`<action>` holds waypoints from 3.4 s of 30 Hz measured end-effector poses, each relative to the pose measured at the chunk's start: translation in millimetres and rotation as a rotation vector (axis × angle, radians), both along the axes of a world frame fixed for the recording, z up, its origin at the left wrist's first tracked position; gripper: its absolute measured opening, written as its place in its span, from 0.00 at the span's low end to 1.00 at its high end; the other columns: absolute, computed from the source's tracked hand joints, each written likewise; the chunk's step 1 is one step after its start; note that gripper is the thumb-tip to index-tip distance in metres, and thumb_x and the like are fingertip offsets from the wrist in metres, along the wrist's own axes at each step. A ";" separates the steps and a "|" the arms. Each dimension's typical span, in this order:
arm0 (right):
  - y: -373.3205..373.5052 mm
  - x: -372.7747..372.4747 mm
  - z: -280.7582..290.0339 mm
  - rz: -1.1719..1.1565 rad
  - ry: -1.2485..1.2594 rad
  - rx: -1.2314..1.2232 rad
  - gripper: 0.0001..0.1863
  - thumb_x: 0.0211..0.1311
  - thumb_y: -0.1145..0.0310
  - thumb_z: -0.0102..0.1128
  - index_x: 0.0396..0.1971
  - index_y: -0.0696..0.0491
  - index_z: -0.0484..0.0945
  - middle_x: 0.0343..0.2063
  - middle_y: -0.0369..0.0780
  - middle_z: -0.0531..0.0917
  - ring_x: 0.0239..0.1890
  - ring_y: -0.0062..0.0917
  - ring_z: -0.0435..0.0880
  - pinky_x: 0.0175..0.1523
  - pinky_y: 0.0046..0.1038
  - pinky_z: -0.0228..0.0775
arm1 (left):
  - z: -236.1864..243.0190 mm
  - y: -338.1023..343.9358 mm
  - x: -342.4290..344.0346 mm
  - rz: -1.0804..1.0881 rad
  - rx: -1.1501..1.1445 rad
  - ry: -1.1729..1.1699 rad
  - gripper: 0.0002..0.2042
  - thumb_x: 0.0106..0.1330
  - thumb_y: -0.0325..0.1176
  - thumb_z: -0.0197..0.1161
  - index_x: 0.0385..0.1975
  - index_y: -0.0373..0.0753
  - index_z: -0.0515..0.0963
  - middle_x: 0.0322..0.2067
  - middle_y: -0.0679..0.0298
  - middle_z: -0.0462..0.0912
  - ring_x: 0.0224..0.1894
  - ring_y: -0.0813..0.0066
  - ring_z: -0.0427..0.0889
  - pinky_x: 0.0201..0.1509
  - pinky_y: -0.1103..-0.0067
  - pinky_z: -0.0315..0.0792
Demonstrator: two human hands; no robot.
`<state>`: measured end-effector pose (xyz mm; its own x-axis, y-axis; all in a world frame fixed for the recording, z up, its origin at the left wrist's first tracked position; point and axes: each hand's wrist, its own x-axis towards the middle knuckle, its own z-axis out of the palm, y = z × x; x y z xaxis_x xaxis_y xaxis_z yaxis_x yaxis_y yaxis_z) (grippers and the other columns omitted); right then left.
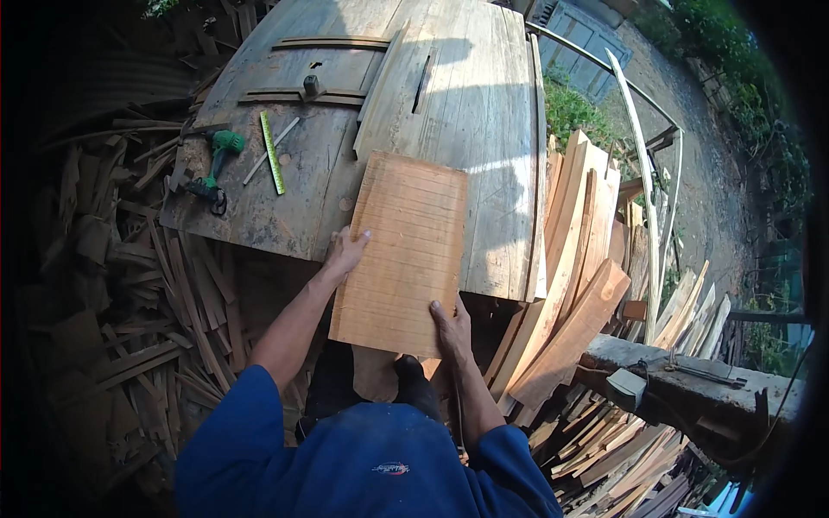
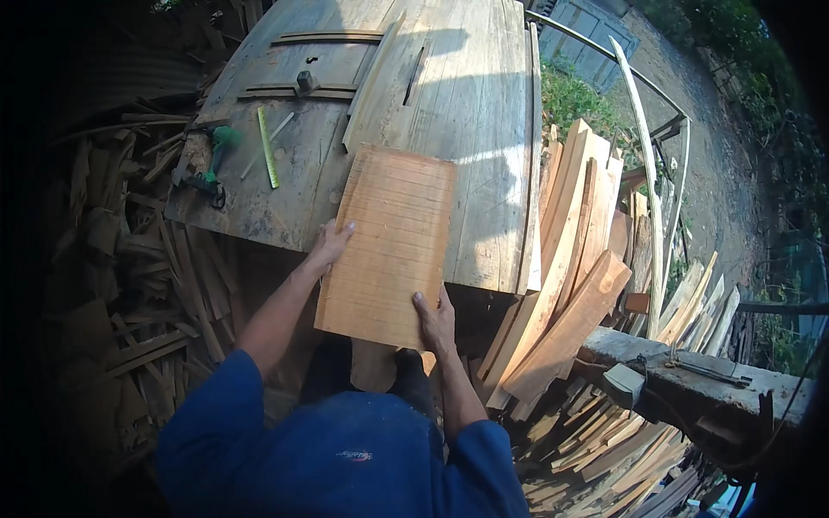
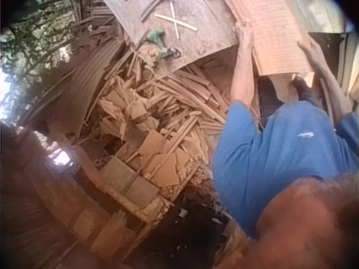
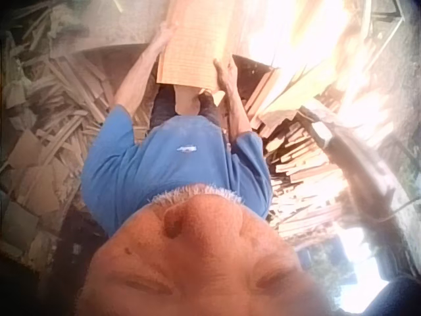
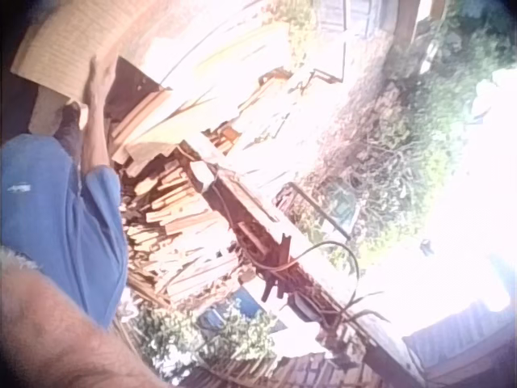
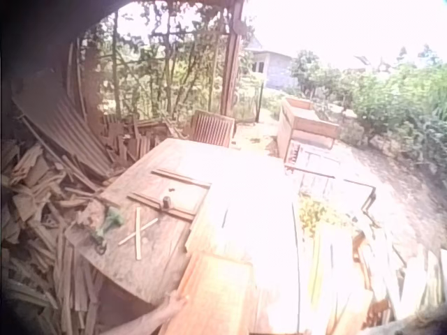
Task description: The person measures wood boards with a tape measure, cuts them using a table saw, and then passes the boards over a jointer-planer machine to smooth the surfaces.
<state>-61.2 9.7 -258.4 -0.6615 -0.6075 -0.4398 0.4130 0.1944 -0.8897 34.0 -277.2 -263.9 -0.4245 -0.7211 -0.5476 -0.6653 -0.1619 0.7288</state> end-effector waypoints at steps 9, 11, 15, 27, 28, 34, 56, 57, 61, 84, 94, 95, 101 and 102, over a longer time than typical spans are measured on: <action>-3.0 22.9 36.8 0.826 0.970 0.768 0.51 0.56 0.46 0.70 0.77 0.38 0.54 0.75 0.58 0.48 0.76 0.57 0.49 0.73 0.59 0.51 | 31.2 46.1 69.2 -0.541 -0.555 -0.050 0.45 0.59 0.50 0.72 0.68 0.24 0.61 0.69 0.38 0.59 0.74 0.42 0.54 0.76 0.58 0.55; 3.7 11.5 -17.5 0.792 1.635 0.890 0.57 0.46 0.45 0.77 0.76 0.38 0.55 0.75 0.59 0.48 0.76 0.59 0.48 0.75 0.57 0.49 | 36.3 63.0 75.0 -0.815 -0.667 -0.049 0.49 0.55 0.54 0.74 0.70 0.25 0.60 0.72 0.39 0.55 0.77 0.42 0.50 0.78 0.55 0.50; -31.6 -10.0 -3.6 0.843 1.206 0.523 0.51 0.52 0.57 0.73 0.76 0.41 0.56 0.75 0.61 0.46 0.74 0.68 0.47 0.76 0.54 0.50 | 47.6 43.5 81.7 -1.202 -0.670 -0.223 0.62 0.40 0.63 0.78 0.72 0.28 0.57 0.76 0.44 0.50 0.80 0.48 0.44 0.82 0.55 0.40; -106.6 -64.0 -35.9 0.760 1.288 0.515 0.43 0.57 0.70 0.63 0.75 0.42 0.59 0.74 0.63 0.48 0.72 0.71 0.52 0.76 0.54 0.52 | 6.0 -28.2 26.8 -1.048 -0.930 -0.222 0.51 0.48 0.41 0.78 0.71 0.25 0.57 0.74 0.44 0.55 0.78 0.52 0.52 0.82 0.63 0.45; -110.9 -67.9 -29.9 0.764 1.243 0.497 0.43 0.57 0.72 0.62 0.75 0.42 0.58 0.74 0.63 0.48 0.71 0.71 0.52 0.76 0.54 0.53 | 5.7 -32.1 27.0 -1.050 -0.928 -0.229 0.51 0.48 0.41 0.78 0.71 0.25 0.57 0.74 0.44 0.55 0.78 0.52 0.52 0.82 0.63 0.45; -120.9 -83.1 -36.1 0.747 1.281 0.493 0.43 0.57 0.75 0.60 0.75 0.42 0.58 0.74 0.63 0.48 0.72 0.71 0.52 0.75 0.54 0.54 | 7.2 -39.5 11.0 -1.070 -0.903 -0.264 0.48 0.49 0.34 0.76 0.71 0.25 0.57 0.74 0.45 0.56 0.77 0.52 0.54 0.82 0.62 0.46; -151.1 -110.3 -17.7 0.814 1.253 0.536 0.59 0.36 0.61 0.80 0.74 0.44 0.58 0.73 0.65 0.48 0.70 0.72 0.55 0.73 0.55 0.58 | -7.6 -60.9 -16.0 -1.054 -1.000 -0.377 0.46 0.52 0.36 0.74 0.71 0.29 0.59 0.74 0.50 0.58 0.78 0.57 0.54 0.81 0.62 0.47; -151.9 -111.1 -15.6 0.817 1.255 0.533 0.59 0.36 0.61 0.80 0.74 0.44 0.58 0.73 0.65 0.48 0.70 0.72 0.55 0.73 0.55 0.58 | -9.2 -61.7 -17.6 -1.054 -1.046 -0.370 0.49 0.49 0.38 0.77 0.71 0.30 0.59 0.74 0.50 0.58 0.78 0.57 0.53 0.81 0.62 0.47; -157.8 -115.5 -11.2 0.850 1.196 0.582 0.58 0.37 0.61 0.79 0.74 0.44 0.58 0.73 0.65 0.47 0.70 0.72 0.54 0.74 0.55 0.57 | -13.1 -69.1 -23.3 -1.053 -1.028 -0.365 0.48 0.49 0.38 0.77 0.71 0.30 0.59 0.74 0.50 0.58 0.78 0.58 0.53 0.81 0.62 0.47; -184.5 -147.5 -30.7 0.847 1.333 0.740 0.62 0.36 0.57 0.82 0.76 0.42 0.55 0.74 0.62 0.47 0.74 0.67 0.49 0.72 0.62 0.55 | 11.0 -95.1 -65.2 -1.149 -0.934 -0.458 0.51 0.49 0.44 0.79 0.72 0.32 0.59 0.75 0.53 0.56 0.78 0.61 0.52 0.82 0.58 0.41; -198.5 -150.3 -30.7 0.831 1.350 0.636 0.46 0.55 0.66 0.64 0.74 0.55 0.55 0.74 0.61 0.49 0.76 0.63 0.48 0.73 0.54 0.59 | -5.7 -106.6 -72.1 -1.163 -0.975 -0.499 0.54 0.46 0.46 0.80 0.73 0.32 0.57 0.76 0.54 0.55 0.79 0.63 0.51 0.82 0.57 0.43; -201.5 -146.3 -28.6 0.809 1.311 0.602 0.32 0.70 0.71 0.48 0.73 0.57 0.57 0.75 0.60 0.51 0.76 0.61 0.48 0.72 0.55 0.60 | -7.6 -107.4 -69.6 -1.165 -0.969 -0.528 0.54 0.46 0.46 0.80 0.73 0.33 0.57 0.76 0.54 0.55 0.79 0.63 0.51 0.82 0.57 0.43; -213.6 -150.7 -25.7 0.800 1.258 0.650 0.32 0.70 0.72 0.47 0.74 0.57 0.56 0.75 0.59 0.51 0.76 0.62 0.47 0.73 0.57 0.60 | -6.9 -115.0 -79.4 -1.179 -0.968 -0.558 0.54 0.46 0.46 0.80 0.73 0.34 0.57 0.76 0.55 0.55 0.79 0.63 0.52 0.82 0.56 0.43; -214.0 -153.6 -27.5 0.799 1.252 0.653 0.33 0.70 0.72 0.47 0.74 0.57 0.56 0.75 0.59 0.51 0.76 0.62 0.47 0.72 0.57 0.60 | -6.5 -116.2 -83.5 -1.180 -0.972 -0.565 0.54 0.46 0.46 0.80 0.73 0.34 0.57 0.76 0.56 0.55 0.79 0.64 0.52 0.82 0.56 0.43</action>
<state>-214.8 -204.2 -285.9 -0.4086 -0.8895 -0.2046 -0.8542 0.4517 -0.2577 -49.5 -393.4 -270.4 -0.8748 -0.3068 -0.3750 -0.2825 0.9518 -0.1197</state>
